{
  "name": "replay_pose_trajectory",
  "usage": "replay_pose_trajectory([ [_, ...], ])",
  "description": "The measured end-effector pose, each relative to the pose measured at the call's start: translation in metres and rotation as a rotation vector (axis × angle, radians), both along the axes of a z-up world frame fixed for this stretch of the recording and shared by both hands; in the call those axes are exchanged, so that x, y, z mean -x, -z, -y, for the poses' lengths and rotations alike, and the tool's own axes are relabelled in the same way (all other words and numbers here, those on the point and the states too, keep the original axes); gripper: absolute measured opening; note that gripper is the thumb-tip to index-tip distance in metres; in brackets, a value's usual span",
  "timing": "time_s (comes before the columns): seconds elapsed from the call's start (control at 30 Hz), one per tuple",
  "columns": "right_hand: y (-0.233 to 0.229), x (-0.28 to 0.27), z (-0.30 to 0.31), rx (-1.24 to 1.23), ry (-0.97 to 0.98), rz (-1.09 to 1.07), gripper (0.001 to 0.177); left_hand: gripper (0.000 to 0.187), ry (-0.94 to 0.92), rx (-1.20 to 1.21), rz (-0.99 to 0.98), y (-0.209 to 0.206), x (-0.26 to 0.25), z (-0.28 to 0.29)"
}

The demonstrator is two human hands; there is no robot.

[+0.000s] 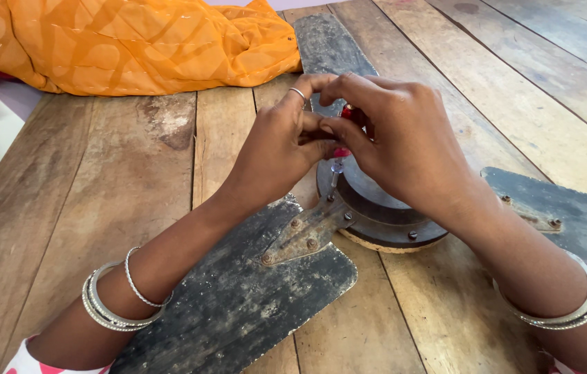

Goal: The person uses a screwdriver to tighten screws on the central hub of a ceiling fan lying on a wooden floor. They work on multiple screws around the hub, rotating the fan slightly to access different fasteners.

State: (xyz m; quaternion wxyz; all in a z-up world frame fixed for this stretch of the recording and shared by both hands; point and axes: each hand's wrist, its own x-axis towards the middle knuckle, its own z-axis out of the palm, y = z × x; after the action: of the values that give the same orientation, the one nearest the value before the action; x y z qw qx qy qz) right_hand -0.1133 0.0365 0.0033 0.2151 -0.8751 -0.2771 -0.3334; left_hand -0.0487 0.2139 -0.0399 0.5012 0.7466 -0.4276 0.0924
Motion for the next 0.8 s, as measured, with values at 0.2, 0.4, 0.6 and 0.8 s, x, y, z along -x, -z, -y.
replay_pose_trajectory([
  [0.2, -0.005, 0.002, 0.001, 0.011, -0.033, -0.065, 0.024, 0.064, -0.047, 0.029, 0.007, -0.001, -0.002, 0.001],
  [0.4, -0.006, 0.001, 0.004, 0.011, -0.167, -0.079, 0.021, 0.062, -0.055, 0.136, -0.007, 0.003, -0.001, 0.006],
  [0.6, -0.008, 0.004, 0.001, 0.081, -0.111, -0.129, 0.019, 0.058, -0.117, 0.063, 0.084, 0.002, -0.002, 0.011],
  [0.8, -0.008, 0.011, -0.004, 0.008, -0.15, -0.127, 0.021, 0.06, -0.224, 0.039, 0.023, 0.004, 0.005, 0.011],
])
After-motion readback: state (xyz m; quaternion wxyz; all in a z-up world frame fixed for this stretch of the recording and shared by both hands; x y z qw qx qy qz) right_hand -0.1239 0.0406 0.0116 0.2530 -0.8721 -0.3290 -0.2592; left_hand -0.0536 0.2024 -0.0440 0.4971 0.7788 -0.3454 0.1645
